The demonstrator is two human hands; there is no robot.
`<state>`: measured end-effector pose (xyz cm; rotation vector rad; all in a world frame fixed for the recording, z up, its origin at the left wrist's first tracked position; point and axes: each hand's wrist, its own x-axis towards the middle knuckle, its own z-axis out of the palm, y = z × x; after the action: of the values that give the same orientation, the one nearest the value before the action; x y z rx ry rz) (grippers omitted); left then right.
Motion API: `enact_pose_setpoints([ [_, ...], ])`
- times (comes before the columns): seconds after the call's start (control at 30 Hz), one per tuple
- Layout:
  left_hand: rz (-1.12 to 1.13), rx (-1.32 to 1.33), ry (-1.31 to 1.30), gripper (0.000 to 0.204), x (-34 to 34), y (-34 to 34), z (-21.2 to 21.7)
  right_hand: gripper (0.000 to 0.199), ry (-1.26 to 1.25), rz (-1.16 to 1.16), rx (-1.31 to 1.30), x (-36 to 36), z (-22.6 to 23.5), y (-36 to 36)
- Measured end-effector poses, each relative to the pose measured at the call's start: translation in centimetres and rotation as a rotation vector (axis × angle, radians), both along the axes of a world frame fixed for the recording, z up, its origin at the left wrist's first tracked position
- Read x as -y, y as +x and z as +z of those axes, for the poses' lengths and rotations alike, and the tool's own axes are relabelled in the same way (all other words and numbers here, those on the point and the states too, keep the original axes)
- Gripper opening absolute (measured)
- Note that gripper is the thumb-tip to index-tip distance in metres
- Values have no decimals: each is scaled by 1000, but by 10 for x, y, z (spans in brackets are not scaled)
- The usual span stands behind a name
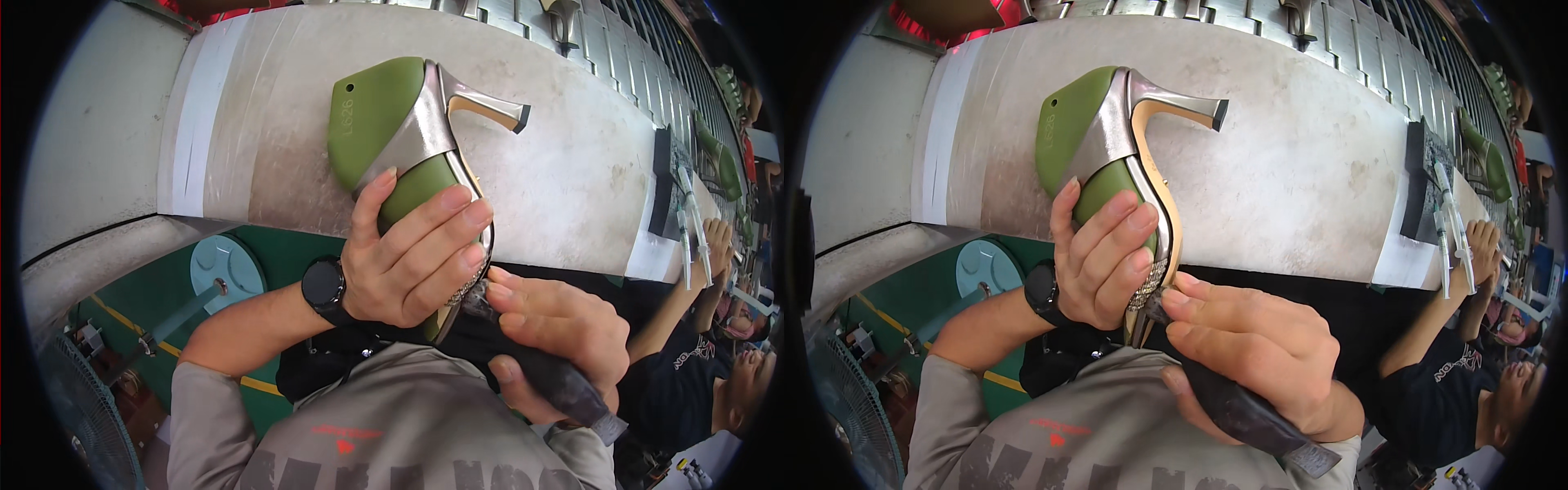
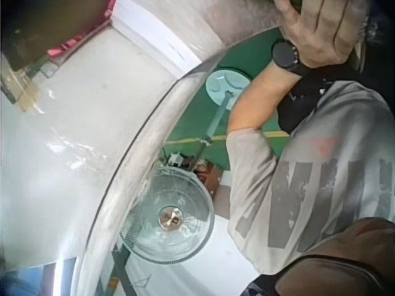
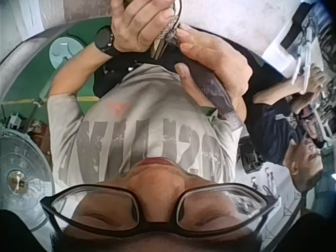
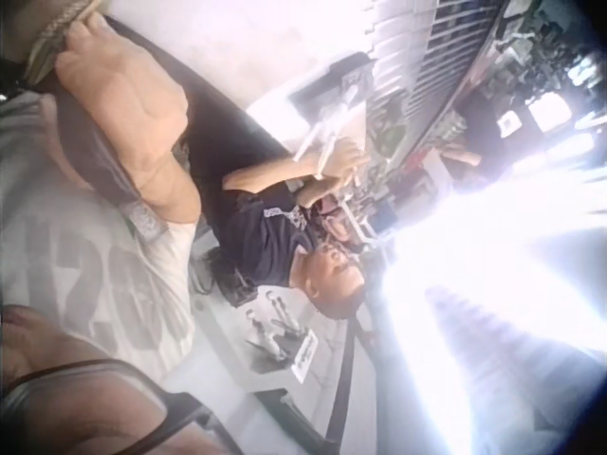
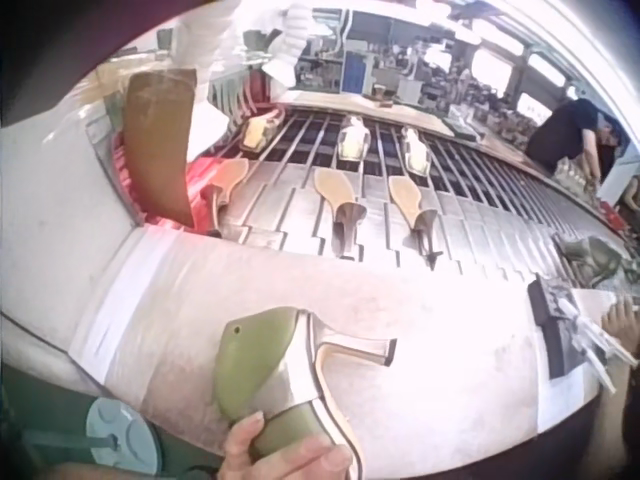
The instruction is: The person assembles high-heeled shoes by hammering the soles and attaching heels. They take components from a conveyor belt, use a hammer to secure the heel and sole, and press the parts together by hand.
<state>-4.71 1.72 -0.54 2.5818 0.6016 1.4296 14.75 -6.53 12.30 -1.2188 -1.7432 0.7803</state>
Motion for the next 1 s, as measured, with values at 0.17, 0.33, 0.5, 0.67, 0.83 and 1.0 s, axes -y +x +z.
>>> enact_pose_setpoints([
  [0.17, -20, -76, 90, 47, -3, -6, -2, 31, -84, -2, -52, 19, -3, -9],
  [0.33, -15, -83, 82, 64, -1, -6, -5, 36, -278, -100, -285, 47, -9, -10],
  [0.5, 67, 70, 21, 35, 1, 6, -5, 44, 83, -512, -521, 56, 9, 0],
  [0.67, 89, 73, 28, 34, -2, 10, -3, 44, -327, -559, -365, 3, 4, -26],
  [0.83, 48, -78, 107, 69, -3, -1, -11, 30, -299, -443, -386, -31, 10, -2],
  [1.0, 53, -57, 113, 69, -2, 5, -11, 45, 64, -523, -633, -2, 17, 14],
])
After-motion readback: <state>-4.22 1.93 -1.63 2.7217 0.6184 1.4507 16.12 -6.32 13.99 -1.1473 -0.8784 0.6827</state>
